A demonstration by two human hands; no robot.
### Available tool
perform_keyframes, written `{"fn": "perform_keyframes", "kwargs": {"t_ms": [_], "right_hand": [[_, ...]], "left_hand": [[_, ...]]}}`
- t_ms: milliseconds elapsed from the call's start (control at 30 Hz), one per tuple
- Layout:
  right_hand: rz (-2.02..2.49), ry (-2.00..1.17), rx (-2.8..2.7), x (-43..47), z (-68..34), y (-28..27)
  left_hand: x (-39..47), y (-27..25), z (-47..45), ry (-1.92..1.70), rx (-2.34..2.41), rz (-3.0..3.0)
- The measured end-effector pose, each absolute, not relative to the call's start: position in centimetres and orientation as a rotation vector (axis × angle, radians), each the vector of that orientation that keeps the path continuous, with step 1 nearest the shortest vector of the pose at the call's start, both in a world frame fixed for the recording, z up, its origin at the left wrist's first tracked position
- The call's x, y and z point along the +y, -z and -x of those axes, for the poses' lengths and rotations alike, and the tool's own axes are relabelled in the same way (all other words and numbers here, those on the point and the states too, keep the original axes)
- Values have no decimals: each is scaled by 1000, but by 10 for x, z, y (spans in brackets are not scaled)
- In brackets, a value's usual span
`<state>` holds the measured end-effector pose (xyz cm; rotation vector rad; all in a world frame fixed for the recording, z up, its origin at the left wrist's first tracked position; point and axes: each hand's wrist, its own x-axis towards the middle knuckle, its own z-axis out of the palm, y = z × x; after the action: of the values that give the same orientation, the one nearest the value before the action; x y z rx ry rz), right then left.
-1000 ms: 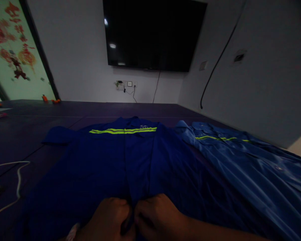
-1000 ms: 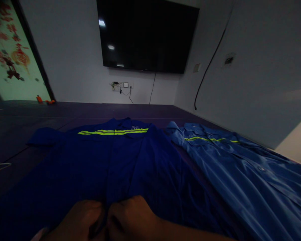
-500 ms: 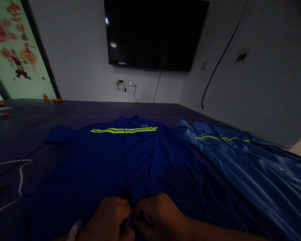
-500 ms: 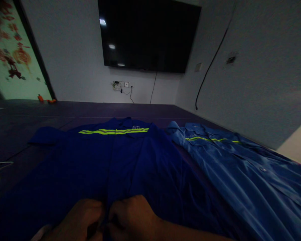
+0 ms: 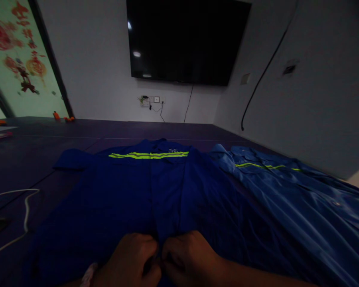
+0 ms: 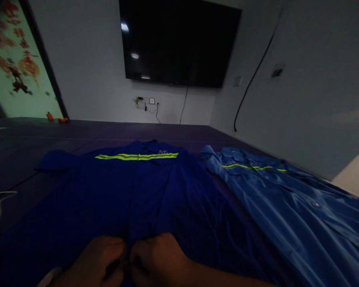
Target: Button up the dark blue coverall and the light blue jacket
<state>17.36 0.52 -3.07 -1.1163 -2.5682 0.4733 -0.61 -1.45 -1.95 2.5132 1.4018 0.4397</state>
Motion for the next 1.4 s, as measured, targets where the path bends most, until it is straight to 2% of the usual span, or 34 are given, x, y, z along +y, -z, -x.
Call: {"fn": "perform_keyframes", "kwargs": {"t_ms": [467, 1000, 1400], "right_hand": [[1316, -498, -2526, 1, -170, 25], [1177, -571, -2469, 4, -174, 24], [1119, -519, -2608, 5, -177, 21]], "left_hand": [[-7, 26, 9, -684, 1245, -2639], [-13, 22, 4, -516, 1411, -2581], [-10, 21, 7, -495, 1312, -2597]]}}
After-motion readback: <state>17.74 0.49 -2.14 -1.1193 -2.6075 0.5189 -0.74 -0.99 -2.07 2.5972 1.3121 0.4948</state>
